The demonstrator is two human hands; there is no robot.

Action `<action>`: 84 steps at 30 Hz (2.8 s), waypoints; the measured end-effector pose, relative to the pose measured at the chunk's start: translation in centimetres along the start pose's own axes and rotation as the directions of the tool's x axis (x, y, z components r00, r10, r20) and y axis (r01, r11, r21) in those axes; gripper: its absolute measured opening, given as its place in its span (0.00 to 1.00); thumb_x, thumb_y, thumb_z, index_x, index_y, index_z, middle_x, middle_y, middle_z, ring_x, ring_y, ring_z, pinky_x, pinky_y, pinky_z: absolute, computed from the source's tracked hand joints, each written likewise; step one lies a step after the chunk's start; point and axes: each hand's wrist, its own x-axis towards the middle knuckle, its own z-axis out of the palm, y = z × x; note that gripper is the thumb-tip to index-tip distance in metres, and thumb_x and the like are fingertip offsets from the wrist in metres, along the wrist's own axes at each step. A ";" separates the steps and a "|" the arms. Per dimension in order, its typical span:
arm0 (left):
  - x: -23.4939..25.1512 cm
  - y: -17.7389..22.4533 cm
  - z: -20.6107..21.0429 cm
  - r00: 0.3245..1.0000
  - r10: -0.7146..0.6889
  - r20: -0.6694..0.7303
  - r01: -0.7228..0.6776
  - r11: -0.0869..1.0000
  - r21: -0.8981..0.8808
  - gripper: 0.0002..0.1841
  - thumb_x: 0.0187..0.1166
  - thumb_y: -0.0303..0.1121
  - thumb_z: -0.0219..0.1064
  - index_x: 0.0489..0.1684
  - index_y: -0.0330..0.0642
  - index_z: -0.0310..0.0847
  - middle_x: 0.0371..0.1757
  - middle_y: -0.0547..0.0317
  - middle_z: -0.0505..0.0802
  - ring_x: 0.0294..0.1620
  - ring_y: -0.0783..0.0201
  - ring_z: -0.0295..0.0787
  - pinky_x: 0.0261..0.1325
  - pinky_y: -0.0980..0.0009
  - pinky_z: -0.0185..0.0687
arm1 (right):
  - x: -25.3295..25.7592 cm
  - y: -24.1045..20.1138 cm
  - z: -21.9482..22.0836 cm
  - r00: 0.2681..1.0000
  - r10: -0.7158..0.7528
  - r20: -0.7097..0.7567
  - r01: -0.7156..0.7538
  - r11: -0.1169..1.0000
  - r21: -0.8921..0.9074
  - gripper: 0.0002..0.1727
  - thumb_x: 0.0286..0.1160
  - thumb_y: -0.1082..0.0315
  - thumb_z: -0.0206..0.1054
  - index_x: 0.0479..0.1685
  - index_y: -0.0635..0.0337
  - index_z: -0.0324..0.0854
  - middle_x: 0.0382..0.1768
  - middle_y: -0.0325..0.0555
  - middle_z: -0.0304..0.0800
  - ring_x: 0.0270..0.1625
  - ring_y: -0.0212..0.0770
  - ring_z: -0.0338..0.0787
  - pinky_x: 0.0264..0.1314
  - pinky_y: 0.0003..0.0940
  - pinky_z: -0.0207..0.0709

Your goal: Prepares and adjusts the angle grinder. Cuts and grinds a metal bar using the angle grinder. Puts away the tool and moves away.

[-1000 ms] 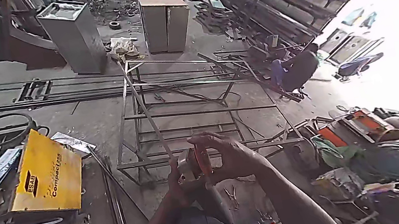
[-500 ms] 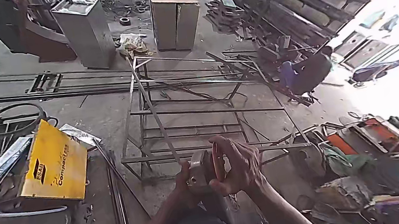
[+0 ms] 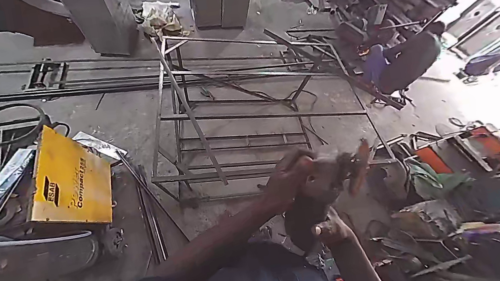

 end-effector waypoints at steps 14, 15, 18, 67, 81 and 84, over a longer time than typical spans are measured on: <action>0.7 -10.1 4.0 0.661 -0.747 0.065 0.705 0.649 0.287 0.34 0.57 0.21 0.76 0.67 0.41 0.66 0.34 0.54 0.86 0.21 0.64 0.81 0.22 0.68 0.79 | 2.0 -0.1 -8.8 0.877 -0.066 -0.476 0.243 0.916 0.320 0.55 0.55 0.13 0.59 0.65 0.57 0.78 0.48 0.52 0.93 0.46 0.49 0.95 0.51 0.49 0.91; 0.8 -10.7 4.3 0.621 -0.777 0.100 0.747 0.626 0.223 0.30 0.59 0.19 0.74 0.63 0.42 0.67 0.28 0.56 0.84 0.16 0.66 0.77 0.17 0.71 0.75 | 1.8 -0.3 -9.3 0.877 -0.035 -0.480 0.230 0.907 0.353 0.57 0.56 0.11 0.52 0.65 0.57 0.78 0.48 0.52 0.93 0.46 0.50 0.95 0.50 0.50 0.91; 1.6 -13.1 4.8 0.580 -0.804 0.129 0.788 0.594 0.160 0.24 0.62 0.21 0.74 0.57 0.41 0.70 0.18 0.58 0.80 0.10 0.67 0.73 0.13 0.73 0.72 | 1.1 0.7 -11.4 0.866 0.019 -0.499 0.195 0.907 0.373 0.51 0.67 0.16 0.50 0.67 0.57 0.77 0.51 0.53 0.93 0.49 0.50 0.95 0.53 0.49 0.91; 21.1 -11.5 -51.8 0.704 -0.710 -0.014 -0.432 -0.443 0.785 0.25 0.76 0.21 0.66 0.75 0.38 0.78 0.81 0.39 0.79 0.87 0.38 0.66 0.90 0.39 0.54 | 4.8 6.1 -12.2 0.184 0.143 -0.973 -0.081 0.988 0.130 0.29 0.57 0.61 0.79 0.60 0.55 0.74 0.39 0.40 0.93 0.38 0.39 0.94 0.42 0.40 0.93; 22.1 -21.7 -44.6 0.504 -0.846 -0.176 -0.445 -0.429 0.786 0.14 0.65 0.47 0.72 0.31 0.45 0.88 0.41 0.47 0.94 0.52 0.42 0.92 0.62 0.35 0.81 | 2.4 10.4 -6.8 -0.013 0.293 -0.956 -0.139 0.946 0.292 0.39 0.48 0.66 0.82 0.65 0.64 0.66 0.35 0.50 0.89 0.30 0.47 0.93 0.34 0.45 0.93; 22.2 -22.9 -42.2 0.523 -0.840 -0.144 -0.450 -0.416 0.791 0.15 0.70 0.47 0.68 0.30 0.43 0.88 0.40 0.46 0.95 0.51 0.43 0.92 0.66 0.38 0.78 | 1.3 11.9 -6.4 -0.019 0.302 -0.953 -0.166 0.939 0.301 0.40 0.48 0.66 0.83 0.66 0.65 0.67 0.35 0.51 0.89 0.30 0.47 0.93 0.34 0.46 0.93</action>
